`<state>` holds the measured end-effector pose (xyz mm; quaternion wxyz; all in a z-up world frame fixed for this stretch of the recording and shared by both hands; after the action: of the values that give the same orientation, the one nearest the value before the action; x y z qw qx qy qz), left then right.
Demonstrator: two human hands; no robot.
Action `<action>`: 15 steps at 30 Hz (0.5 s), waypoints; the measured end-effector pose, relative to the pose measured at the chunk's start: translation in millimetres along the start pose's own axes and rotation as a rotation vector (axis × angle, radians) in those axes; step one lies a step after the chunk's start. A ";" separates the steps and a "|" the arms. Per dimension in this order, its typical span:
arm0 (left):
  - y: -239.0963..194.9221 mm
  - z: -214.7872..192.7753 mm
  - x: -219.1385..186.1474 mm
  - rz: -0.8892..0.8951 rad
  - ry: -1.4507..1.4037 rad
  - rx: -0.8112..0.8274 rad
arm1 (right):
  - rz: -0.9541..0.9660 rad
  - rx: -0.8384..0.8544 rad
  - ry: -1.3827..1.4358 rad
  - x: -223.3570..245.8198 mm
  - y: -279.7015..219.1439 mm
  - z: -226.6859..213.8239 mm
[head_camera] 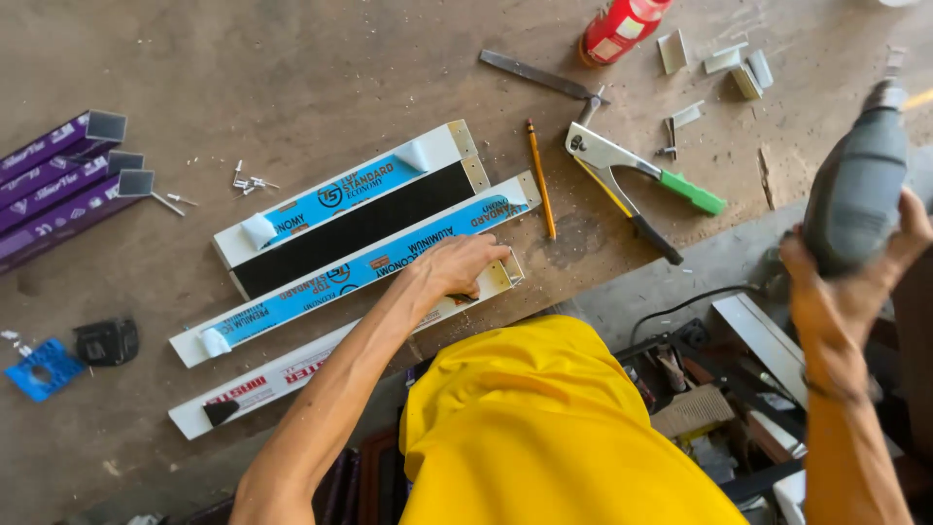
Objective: Assembling aluminum frame components by marking, drilling holes, and installing rivets.
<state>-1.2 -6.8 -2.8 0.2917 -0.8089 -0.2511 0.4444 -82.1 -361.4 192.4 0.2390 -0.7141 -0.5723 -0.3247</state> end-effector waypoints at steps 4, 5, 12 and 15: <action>-27.8 -22.1 -9.4 0.027 0.005 0.084 | 0.237 0.007 0.267 55.3 -63.5 -13.9; -25.5 -18.5 -3.9 0.057 -0.001 0.066 | 0.383 0.066 0.175 76.3 -74.9 -12.2; -21.8 -1.4 0.1 0.150 0.015 -0.070 | 0.489 0.630 -0.136 157.9 -103.0 45.5; -23.1 -1.5 -0.6 0.153 -0.015 -0.049 | 0.468 0.703 -0.290 162.0 -99.1 77.3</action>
<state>-3.6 8.6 14.3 0.2351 -0.8292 -0.2018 0.4652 -142.1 -176.2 256.7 0.4515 -0.7379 -0.4985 0.0560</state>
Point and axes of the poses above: each hand's wrist, its own y-axis towards the middle knuckle, its own z-axis out of the palm, x = y × z, the point moved 2 cm from there along y, towards the middle knuckle, and after that the axes turned 8 degrees about x, right-handed, at the moved point
